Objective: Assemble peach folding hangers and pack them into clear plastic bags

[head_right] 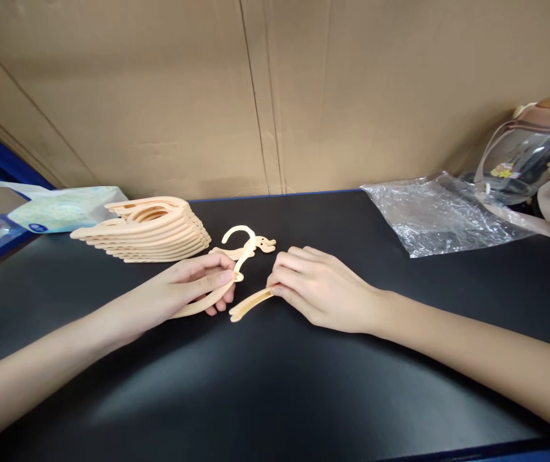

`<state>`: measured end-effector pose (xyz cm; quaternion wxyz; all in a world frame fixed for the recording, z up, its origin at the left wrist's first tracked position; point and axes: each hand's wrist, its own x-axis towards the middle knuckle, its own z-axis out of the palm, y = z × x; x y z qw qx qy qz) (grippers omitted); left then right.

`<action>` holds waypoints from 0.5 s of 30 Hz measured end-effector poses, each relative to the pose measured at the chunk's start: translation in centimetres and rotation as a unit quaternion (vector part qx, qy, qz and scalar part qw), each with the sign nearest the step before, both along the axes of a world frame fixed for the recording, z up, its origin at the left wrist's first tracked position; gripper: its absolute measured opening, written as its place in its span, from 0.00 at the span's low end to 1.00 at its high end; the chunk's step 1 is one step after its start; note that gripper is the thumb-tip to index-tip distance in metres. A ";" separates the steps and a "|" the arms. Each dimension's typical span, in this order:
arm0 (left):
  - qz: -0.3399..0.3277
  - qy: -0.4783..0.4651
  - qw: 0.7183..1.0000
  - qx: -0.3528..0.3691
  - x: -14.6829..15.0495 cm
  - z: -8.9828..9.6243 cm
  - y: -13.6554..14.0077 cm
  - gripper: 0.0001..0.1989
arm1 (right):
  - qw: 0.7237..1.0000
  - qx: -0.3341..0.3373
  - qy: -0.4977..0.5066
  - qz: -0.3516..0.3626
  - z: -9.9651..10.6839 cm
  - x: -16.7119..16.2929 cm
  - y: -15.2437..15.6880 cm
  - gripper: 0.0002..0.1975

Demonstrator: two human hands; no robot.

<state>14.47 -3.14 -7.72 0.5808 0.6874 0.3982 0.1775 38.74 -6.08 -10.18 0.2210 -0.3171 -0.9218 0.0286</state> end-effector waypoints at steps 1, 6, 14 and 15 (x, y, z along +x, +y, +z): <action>0.009 0.005 1.000 -0.021 0.0 0.0 0.0 0.12 | 1.000 0.009 0.003 0.000 0.0 0.0 0.0 0.14; 0.041 0.010 0.994 -0.105 -0.3 0.3 0.2 0.12 | 0.999 0.028 0.019 -0.029 -0.2 0.2 0.0 0.14; 0.059 -0.002 0.994 -0.093 -0.1 0.4 0.1 0.12 | 0.999 0.026 -0.011 -0.034 -0.2 0.2 -0.2 0.15; 0.064 0.000 0.994 -0.094 0.0 0.5 0.1 0.12 | 0.998 0.045 -0.019 -0.035 -0.2 0.1 -0.2 0.15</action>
